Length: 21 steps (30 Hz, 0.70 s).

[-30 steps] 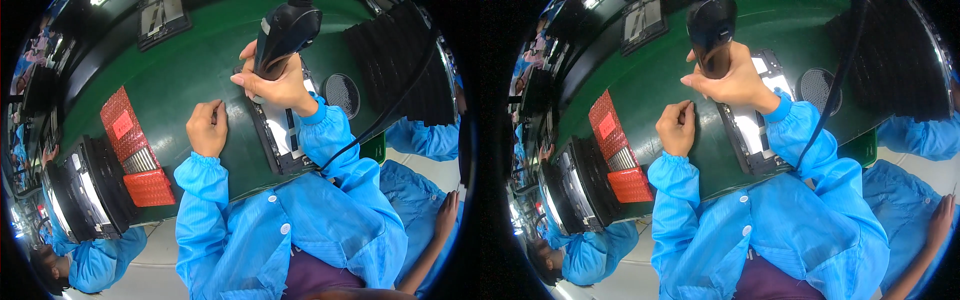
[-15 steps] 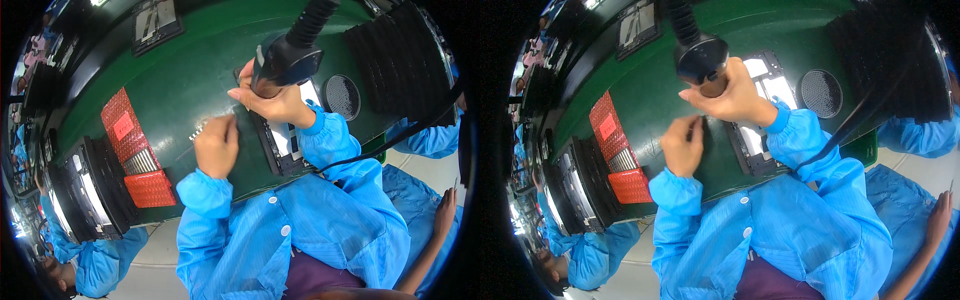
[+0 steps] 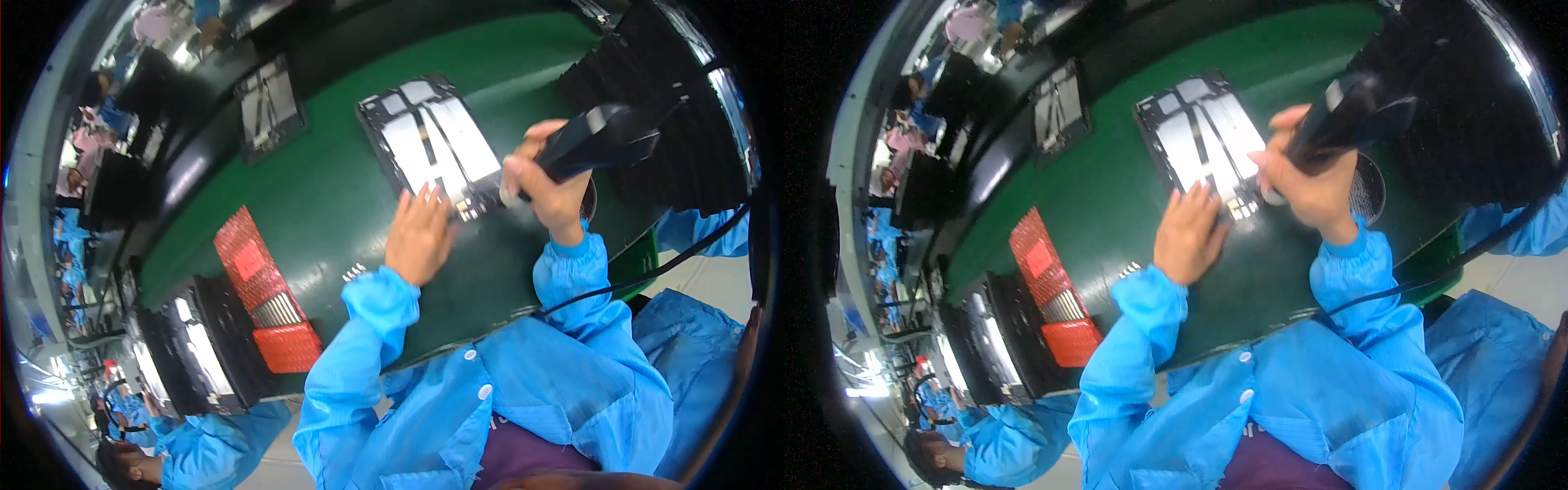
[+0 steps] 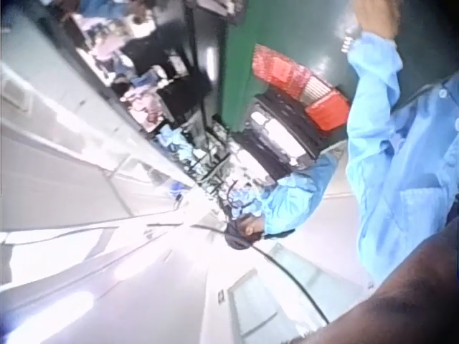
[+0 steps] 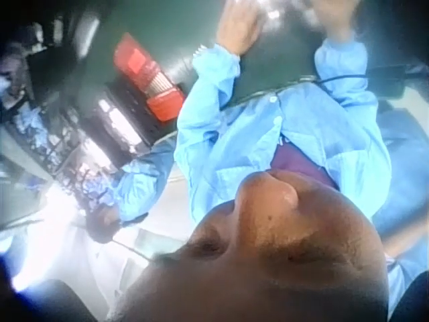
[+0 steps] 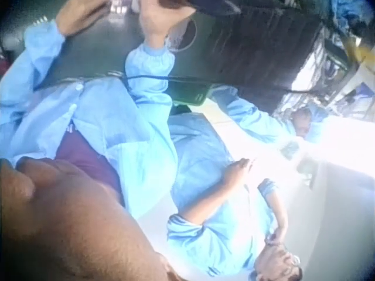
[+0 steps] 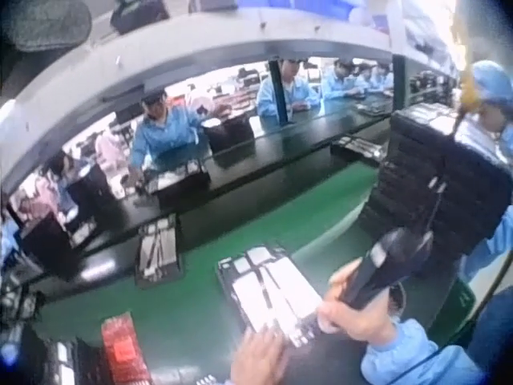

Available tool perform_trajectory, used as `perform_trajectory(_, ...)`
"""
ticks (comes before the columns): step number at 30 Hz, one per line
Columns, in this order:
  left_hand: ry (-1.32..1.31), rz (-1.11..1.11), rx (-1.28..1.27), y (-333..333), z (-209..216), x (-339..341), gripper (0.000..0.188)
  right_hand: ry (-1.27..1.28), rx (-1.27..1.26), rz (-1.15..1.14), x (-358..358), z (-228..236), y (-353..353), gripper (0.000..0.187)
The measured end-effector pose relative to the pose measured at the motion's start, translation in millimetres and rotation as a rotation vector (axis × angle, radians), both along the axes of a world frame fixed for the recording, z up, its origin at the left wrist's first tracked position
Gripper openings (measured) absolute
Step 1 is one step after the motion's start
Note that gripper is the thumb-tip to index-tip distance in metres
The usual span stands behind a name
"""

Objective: The person assembles internal components and circuit boards into an electronic device chassis using an electric screwdriver.

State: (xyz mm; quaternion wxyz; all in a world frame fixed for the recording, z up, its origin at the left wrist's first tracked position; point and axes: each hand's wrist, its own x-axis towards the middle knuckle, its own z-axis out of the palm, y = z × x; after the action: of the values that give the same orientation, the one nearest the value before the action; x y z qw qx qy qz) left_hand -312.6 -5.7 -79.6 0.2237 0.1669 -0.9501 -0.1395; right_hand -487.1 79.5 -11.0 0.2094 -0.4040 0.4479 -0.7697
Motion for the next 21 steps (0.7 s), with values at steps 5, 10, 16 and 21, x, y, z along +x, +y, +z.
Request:
perform_trajectory(5,-0.074,0.218,-0.125,-118.7,0.5,-36.8,0.039,-0.085,0.149,0.212,10.3,-11.1,6.8,0.041)
perform_trajectory(10,-0.187,0.363,-0.235,-172.7,0.1,-42.6,0.032,-0.101,0.053,0.352,13.7,-18.0,-1.8,0.055)
perform_trajectory(16,-0.119,0.862,-0.069,-234.6,40.7,30.6,0.032,-0.15,0.051,0.321,-3.3,-11.9,2.8,0.064)
perform_trajectory(21,-0.185,1.211,0.362,-311.0,23.2,106.2,0.083,-0.26,0.21,0.35,-19.6,-10.2,8.8,0.061)
